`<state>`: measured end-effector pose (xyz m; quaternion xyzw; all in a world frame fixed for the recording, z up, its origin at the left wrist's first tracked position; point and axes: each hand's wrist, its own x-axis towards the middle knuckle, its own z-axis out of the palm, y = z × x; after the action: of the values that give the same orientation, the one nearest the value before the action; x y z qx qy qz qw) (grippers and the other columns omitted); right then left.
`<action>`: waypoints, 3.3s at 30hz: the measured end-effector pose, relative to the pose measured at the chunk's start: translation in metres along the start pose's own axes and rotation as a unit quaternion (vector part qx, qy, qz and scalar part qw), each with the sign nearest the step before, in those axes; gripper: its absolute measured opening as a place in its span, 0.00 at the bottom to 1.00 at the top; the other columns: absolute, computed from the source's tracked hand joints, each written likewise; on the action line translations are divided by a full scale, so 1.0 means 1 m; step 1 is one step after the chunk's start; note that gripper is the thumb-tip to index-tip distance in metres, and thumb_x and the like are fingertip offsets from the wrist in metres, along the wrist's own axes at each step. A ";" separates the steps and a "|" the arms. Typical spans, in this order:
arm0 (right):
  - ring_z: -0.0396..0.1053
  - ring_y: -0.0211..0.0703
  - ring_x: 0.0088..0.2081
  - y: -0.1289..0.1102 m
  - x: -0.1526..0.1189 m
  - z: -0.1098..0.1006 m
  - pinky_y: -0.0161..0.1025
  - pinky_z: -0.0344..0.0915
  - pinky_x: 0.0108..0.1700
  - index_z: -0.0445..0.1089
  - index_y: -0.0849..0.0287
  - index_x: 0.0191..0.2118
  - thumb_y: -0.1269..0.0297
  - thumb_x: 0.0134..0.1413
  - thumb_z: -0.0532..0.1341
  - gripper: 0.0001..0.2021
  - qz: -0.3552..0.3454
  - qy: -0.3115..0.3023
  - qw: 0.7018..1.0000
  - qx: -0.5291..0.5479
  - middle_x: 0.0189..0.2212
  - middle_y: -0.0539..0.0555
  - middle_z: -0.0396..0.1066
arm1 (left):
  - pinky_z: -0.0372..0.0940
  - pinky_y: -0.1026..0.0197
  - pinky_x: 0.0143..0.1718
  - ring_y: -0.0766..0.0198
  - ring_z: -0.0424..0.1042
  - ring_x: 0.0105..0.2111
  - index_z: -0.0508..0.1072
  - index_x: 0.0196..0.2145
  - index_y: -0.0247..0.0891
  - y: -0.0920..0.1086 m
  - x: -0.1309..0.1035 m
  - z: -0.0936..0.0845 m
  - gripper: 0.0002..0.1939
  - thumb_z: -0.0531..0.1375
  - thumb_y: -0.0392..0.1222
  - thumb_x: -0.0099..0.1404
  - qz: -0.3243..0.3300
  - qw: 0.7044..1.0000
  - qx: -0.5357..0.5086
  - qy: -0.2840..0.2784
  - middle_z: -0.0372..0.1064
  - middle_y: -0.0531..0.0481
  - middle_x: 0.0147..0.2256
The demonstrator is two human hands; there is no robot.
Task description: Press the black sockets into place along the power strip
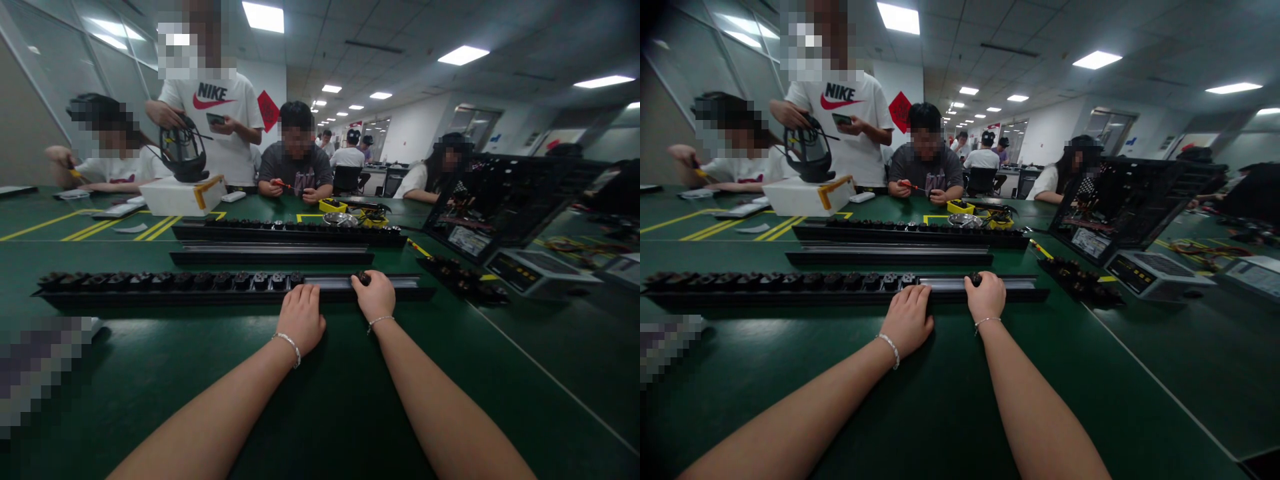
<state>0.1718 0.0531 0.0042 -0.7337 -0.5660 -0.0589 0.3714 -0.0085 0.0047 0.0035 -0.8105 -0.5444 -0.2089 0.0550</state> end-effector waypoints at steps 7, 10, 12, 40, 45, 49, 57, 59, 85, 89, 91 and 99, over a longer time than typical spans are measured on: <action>0.65 0.49 0.38 0.001 0.001 -0.002 0.43 0.57 0.43 0.71 0.61 0.34 0.54 0.48 0.56 0.16 0.008 0.005 1.000 -0.008 0.34 0.59 0.71 | 0.49 0.53 0.56 0.54 0.54 0.55 0.58 0.56 0.35 0.000 0.000 0.000 0.28 0.53 0.40 0.58 -0.004 1.000 -0.002 -0.002 0.61 0.43 0.54; 0.65 0.49 0.38 0.000 0.001 -0.003 0.43 0.56 0.45 0.71 0.62 0.34 0.54 0.48 0.56 0.16 0.009 0.005 1.000 -0.012 0.35 0.59 0.71 | 0.49 0.53 0.56 0.54 0.54 0.55 0.57 0.56 0.33 -0.001 0.000 0.001 0.28 0.53 0.41 0.58 0.001 1.000 -0.002 0.003 0.61 0.43 0.54; 0.65 0.49 0.39 0.000 0.001 -0.004 0.44 0.55 0.46 0.71 0.62 0.34 0.54 0.48 0.56 0.16 0.010 0.006 1.000 -0.013 0.35 0.59 0.71 | 0.49 0.53 0.56 0.54 0.54 0.55 0.57 0.56 0.34 -0.001 0.000 0.001 0.29 0.54 0.40 0.57 0.000 1.000 -0.003 0.001 0.61 0.43 0.54; 0.66 0.49 0.40 0.001 0.002 -0.008 0.45 0.54 0.48 0.72 0.63 0.36 0.55 0.49 0.55 0.16 0.023 0.003 1.000 -0.016 0.36 0.60 0.72 | 0.49 0.53 0.56 0.53 0.54 0.55 0.57 0.56 0.34 -0.002 0.000 0.003 0.28 0.53 0.40 0.58 0.004 1.000 0.001 0.006 0.61 0.43 0.54; 0.65 0.49 0.40 0.001 0.003 -0.010 0.45 0.54 0.48 0.72 0.63 0.35 0.56 0.48 0.56 0.16 0.034 0.001 0.999 -0.026 0.36 0.60 0.72 | 0.50 0.53 0.55 0.54 0.55 0.54 0.58 0.56 0.34 -0.003 0.000 0.004 0.28 0.53 0.41 0.58 0.007 1.000 0.005 0.011 0.61 0.43 0.53; 0.65 0.49 0.41 0.002 0.003 -0.010 0.44 0.54 0.47 0.72 0.63 0.35 0.56 0.49 0.56 0.16 0.038 0.005 0.999 -0.030 0.36 0.60 0.72 | 0.50 0.53 0.55 0.54 0.55 0.54 0.58 0.56 0.34 -0.003 0.000 0.004 0.28 0.54 0.41 0.58 0.006 1.000 0.005 0.012 0.61 0.43 0.53; 0.65 0.49 0.40 0.007 0.004 -0.009 0.43 0.56 0.47 0.72 0.63 0.36 0.56 0.49 0.55 0.17 0.039 0.010 0.999 -0.030 0.36 0.60 0.72 | 0.49 0.53 0.56 0.54 0.55 0.55 0.57 0.56 0.34 -0.002 0.001 0.005 0.28 0.53 0.41 0.58 0.007 1.000 0.005 0.010 0.61 0.43 0.54; 0.65 0.49 0.40 0.008 0.004 -0.008 0.43 0.55 0.47 0.72 0.63 0.36 0.55 0.49 0.55 0.17 0.040 0.009 0.999 -0.030 0.36 0.61 0.71 | 0.49 0.53 0.56 0.54 0.54 0.55 0.57 0.56 0.34 -0.002 0.001 0.004 0.28 0.53 0.41 0.58 0.006 1.000 0.003 0.007 0.61 0.43 0.54; 0.66 0.49 0.37 0.023 0.010 -0.023 0.44 0.54 0.45 0.69 0.60 0.35 0.49 0.47 0.55 0.18 0.063 -0.025 0.994 -0.091 0.31 0.58 0.71 | 0.51 0.53 0.56 0.54 0.55 0.55 0.58 0.56 0.34 -0.003 0.000 0.004 0.28 0.53 0.40 0.57 0.010 1.000 0.007 0.014 0.61 0.44 0.54; 0.65 0.49 0.37 0.023 0.010 -0.023 0.43 0.54 0.45 0.68 0.60 0.34 0.50 0.46 0.56 0.18 0.074 -0.018 0.994 -0.081 0.30 0.58 0.71 | 0.50 0.53 0.56 0.54 0.55 0.55 0.58 0.56 0.34 -0.002 0.000 0.003 0.28 0.53 0.41 0.58 0.007 1.000 0.011 0.012 0.61 0.44 0.54; 0.65 0.49 0.36 0.024 0.010 -0.022 0.44 0.54 0.46 0.68 0.60 0.33 0.50 0.46 0.56 0.17 0.074 -0.016 0.994 -0.079 0.30 0.58 0.71 | 0.50 0.53 0.56 0.54 0.55 0.55 0.58 0.56 0.34 -0.002 0.000 0.003 0.28 0.53 0.41 0.58 0.005 1.000 0.010 0.010 0.61 0.44 0.54; 0.65 0.49 0.35 0.026 0.010 -0.020 0.44 0.54 0.45 0.68 0.59 0.30 0.49 0.45 0.56 0.17 0.067 -0.004 0.995 -0.076 0.28 0.57 0.70 | 0.50 0.53 0.56 0.54 0.54 0.55 0.57 0.57 0.36 -0.002 0.000 0.001 0.28 0.53 0.41 0.58 -0.002 1.000 0.012 -0.003 0.60 0.44 0.54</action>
<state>0.2047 0.0472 0.0110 -0.7964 -0.5108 -0.0738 0.3153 -0.0097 0.0055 0.0026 -0.8094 -0.5486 -0.2001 0.0623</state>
